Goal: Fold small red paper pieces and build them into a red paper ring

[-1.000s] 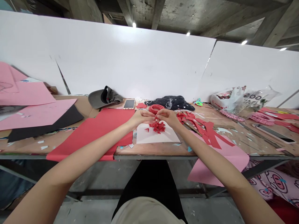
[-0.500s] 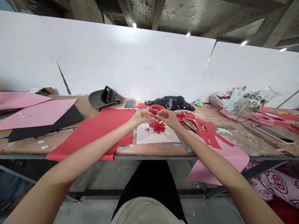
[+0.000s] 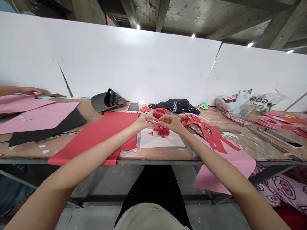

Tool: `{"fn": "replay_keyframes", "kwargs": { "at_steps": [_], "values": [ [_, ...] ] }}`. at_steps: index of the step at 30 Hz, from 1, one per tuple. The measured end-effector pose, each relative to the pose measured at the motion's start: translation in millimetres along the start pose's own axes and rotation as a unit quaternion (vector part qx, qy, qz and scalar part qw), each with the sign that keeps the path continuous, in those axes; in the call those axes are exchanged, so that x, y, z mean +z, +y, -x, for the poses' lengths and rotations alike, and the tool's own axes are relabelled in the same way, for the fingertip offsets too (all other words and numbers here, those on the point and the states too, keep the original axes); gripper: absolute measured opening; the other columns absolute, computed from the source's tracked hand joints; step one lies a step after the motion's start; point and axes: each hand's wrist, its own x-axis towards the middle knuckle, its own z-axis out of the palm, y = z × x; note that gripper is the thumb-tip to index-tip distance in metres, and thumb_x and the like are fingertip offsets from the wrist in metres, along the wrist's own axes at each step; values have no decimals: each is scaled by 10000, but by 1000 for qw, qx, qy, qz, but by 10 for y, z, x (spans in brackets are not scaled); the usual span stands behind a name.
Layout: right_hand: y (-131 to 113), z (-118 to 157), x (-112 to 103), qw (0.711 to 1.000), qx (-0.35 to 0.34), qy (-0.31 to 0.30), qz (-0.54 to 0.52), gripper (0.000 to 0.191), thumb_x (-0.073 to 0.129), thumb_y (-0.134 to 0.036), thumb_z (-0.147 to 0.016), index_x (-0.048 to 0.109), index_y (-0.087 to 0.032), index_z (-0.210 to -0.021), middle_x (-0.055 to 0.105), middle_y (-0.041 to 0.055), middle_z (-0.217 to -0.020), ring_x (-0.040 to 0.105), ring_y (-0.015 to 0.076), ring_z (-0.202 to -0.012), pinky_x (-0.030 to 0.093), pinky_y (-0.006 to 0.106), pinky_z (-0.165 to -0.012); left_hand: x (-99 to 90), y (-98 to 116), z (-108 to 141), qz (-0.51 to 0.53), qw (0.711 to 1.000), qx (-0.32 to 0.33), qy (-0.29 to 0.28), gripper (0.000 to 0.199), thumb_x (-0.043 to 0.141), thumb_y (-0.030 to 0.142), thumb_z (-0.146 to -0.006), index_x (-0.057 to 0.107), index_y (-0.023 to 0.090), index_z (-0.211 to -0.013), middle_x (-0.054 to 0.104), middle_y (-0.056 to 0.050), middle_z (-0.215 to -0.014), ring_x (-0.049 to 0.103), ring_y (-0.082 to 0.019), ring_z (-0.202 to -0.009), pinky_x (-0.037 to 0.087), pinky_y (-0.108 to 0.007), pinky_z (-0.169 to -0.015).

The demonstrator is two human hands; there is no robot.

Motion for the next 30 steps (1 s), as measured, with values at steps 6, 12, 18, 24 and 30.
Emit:
{"fn": "replay_keyframes", "kwargs": {
  "at_steps": [6,12,18,24,30],
  "values": [
    [-19,11,-14,999,-13,-35,12,144,667,-290,-781,698,-177,-864,695,42,-832,676,168,-694,539,301,-661,1,-5,-2,18,1000,-8,15,399,825,123,-553,716,120,-936,743,-80,-808,704,-180,-746,547,-282,-714],
    [-88,5,-7,998,-20,1,-60,167,689,-342,-784,683,-183,-835,661,38,-812,692,178,-677,563,320,-648,0,-1,10,53,999,-2,8,371,854,261,-601,725,146,-929,754,-89,-911,717,-212,-856,558,-342,-844],
    [-114,3,-7,995,-15,11,-100,225,742,-388,-745,701,-187,-837,670,24,-753,690,178,-687,570,350,-715,52,-3,28,36,996,68,46,324,872,292,-571,733,136,-818,754,-79,-818,724,-231,-803,569,-370,-828],
    [-89,2,-27,993,-18,22,-113,196,756,-358,-737,715,-186,-821,675,23,-733,679,165,-666,566,339,-700,84,24,48,1,990,136,31,254,841,312,-628,743,140,-788,755,-79,-831,723,-223,-798,580,-348,-792],
    [-56,-1,-37,995,-24,12,-96,203,737,-369,-755,705,-179,-822,667,21,-702,679,170,-670,568,340,-690,42,40,45,46,997,61,-3,265,817,352,-678,741,144,-823,753,-86,-874,725,-219,-849,570,-370,-873]
  ]
}}
